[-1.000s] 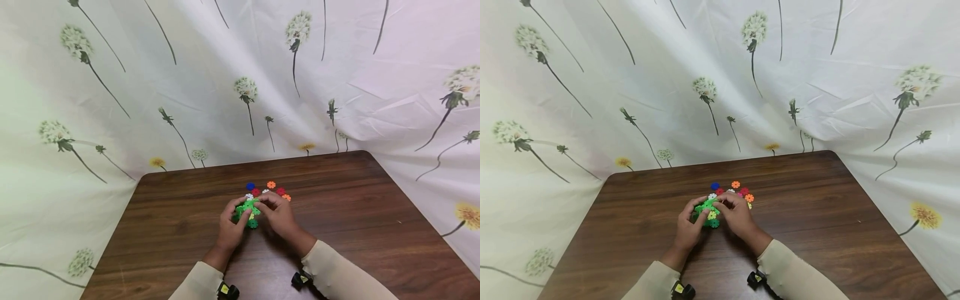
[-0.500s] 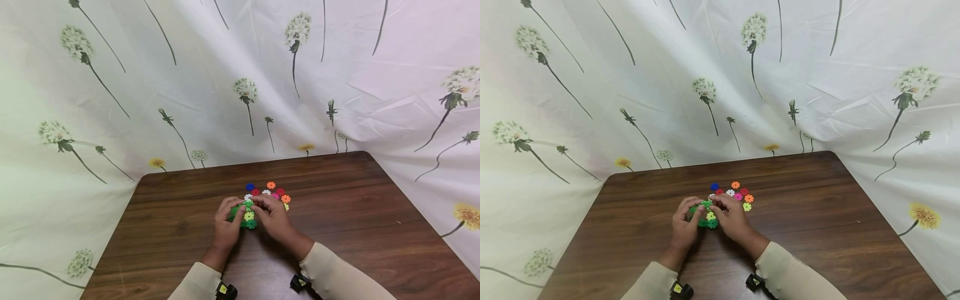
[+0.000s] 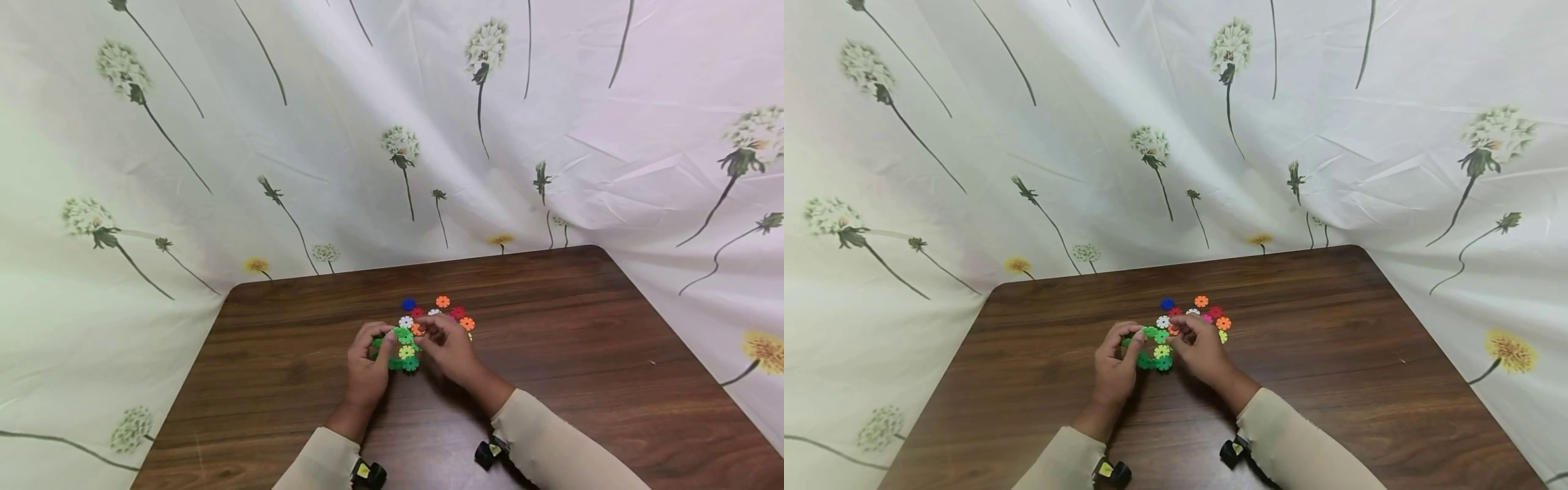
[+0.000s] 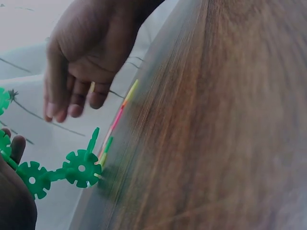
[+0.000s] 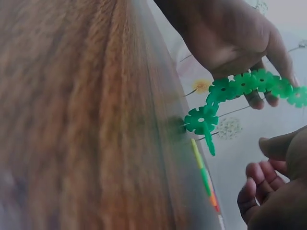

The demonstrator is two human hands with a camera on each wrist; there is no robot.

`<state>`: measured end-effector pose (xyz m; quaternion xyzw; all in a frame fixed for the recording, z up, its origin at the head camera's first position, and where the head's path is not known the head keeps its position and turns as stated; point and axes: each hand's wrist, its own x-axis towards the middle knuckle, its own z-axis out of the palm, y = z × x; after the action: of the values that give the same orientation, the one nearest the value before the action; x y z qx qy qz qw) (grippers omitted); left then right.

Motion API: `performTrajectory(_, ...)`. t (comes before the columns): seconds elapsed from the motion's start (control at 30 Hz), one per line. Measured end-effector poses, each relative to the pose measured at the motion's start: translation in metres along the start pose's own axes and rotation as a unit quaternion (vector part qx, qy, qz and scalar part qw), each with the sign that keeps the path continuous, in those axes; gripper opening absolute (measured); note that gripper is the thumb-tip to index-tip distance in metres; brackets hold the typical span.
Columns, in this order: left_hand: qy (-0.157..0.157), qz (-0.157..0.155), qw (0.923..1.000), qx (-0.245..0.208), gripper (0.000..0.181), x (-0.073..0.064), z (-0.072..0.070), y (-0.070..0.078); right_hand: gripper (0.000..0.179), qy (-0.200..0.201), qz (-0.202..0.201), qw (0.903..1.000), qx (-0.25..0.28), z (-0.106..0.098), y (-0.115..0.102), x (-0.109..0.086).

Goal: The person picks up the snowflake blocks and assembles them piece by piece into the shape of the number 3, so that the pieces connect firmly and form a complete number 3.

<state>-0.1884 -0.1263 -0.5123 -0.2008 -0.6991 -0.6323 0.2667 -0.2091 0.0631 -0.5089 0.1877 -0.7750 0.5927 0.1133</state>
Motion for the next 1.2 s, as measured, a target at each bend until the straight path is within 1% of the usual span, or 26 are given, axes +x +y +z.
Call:
performTrajectory(0.1, 0.002, 0.002, 1.0, -0.001, 0.011, 0.0, 0.001, 0.0, 0.029, -0.003, 0.022, 0.9996, -0.016, 0.0, 0.003, 0.001)
performTrajectory(0.2, 0.004, -0.001, 1.0, -0.001, 0.01, 0.0, 0.001, 0.0, 0.028, -0.001, 0.032, 0.9992, -0.026, 0.001, 0.007, 0.001)
performTrajectory(0.43, 0.004, -0.008, 1.0, 0.0, 0.012, 0.0, 0.001, 0.001, 0.024, -0.026, 0.072, 0.9957, -0.053, 0.004, 0.014, -0.001)
performTrajectory(0.73, 0.002, -0.007, 1.0, 0.002, 0.013, -0.001, 0.0, 0.001, 0.024, -0.027, 0.07, 0.9915, -0.106, 0.006, 0.021, 0.0)
performTrajectory(0.87, 0.002, -0.013, 0.9999, 0.007, 0.012, -0.001, 0.0, 0.0, 0.024, -0.032, 0.077, 0.9903, -0.112, 0.007, 0.022, 0.002)
performTrajectory(0.97, 0.001, -0.012, 0.9999, 0.009, 0.012, -0.001, 0.0, -0.001, 0.023, -0.035, 0.083, 0.9893, -0.114, 0.007, 0.022, 0.003)
performTrajectory(1.2, -0.005, -0.015, 0.9999, 0.0, 0.012, -0.002, 0.0, -0.001, 0.022, -0.035, 0.094, 0.9858, -0.135, 0.007, 0.021, 0.005)
